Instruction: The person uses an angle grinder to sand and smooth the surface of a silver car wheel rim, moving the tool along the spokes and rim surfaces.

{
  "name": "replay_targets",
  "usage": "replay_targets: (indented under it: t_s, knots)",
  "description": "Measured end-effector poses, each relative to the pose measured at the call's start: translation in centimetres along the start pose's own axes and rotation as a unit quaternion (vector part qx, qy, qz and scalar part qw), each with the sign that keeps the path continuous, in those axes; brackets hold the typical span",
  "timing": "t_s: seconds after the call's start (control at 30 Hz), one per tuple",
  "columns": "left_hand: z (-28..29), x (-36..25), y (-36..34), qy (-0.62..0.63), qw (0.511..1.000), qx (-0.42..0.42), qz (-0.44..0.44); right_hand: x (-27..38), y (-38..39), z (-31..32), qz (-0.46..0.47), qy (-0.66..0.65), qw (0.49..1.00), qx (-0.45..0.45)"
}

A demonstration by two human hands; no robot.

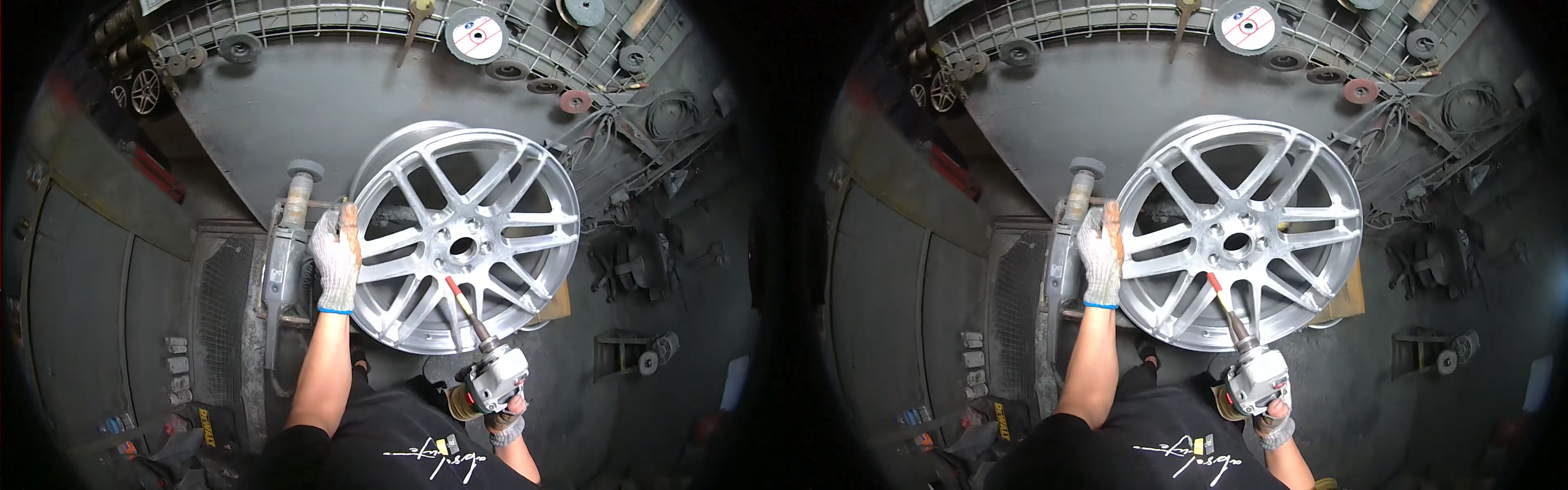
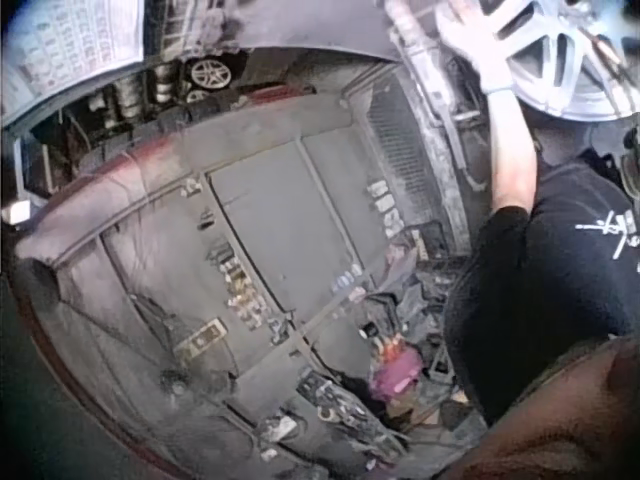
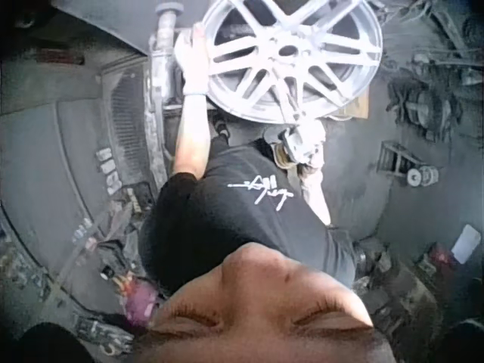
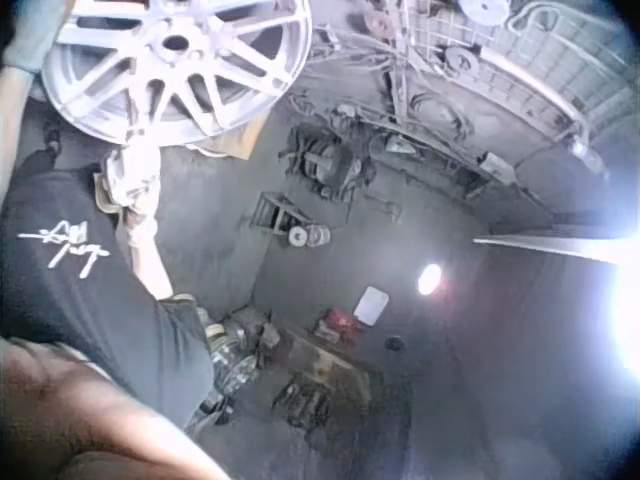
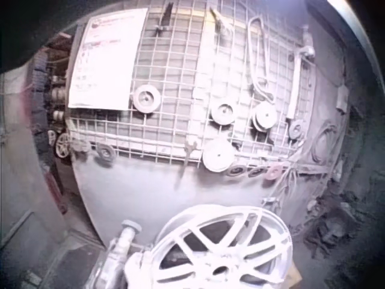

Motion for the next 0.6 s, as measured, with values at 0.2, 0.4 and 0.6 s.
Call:
replay_targets:
  t_s: [0.2,0.4,0.6]
  knots:
    - [-1.5,-5.7,-2.4,-0.132,0.987,0.051,-0.07,0.9,-1.8,-1.9,0.0,-0.057,0.998,0.02]
    - [0.0,-12.9,9.1,-0.067,0.905,0.378,-0.184,6.3,-3.9,-4.4,-0.052,-0.016,0.999,0.002]
    - [-2.4,-11.6,19.1,0.037,0.72,0.666,0.189,8.9,-6.8,-4.7,0.069,0.304,0.935,0.167]
Point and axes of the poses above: each hand's wrist, its own y-axis away from the middle knuckle, its own z-axis out of the back of the hand, x = y × z, the point moved 6 cm from there along -y, towards the middle knuckle, and after that the axes turned 7 degrees about -x, right-handed, at the moved point
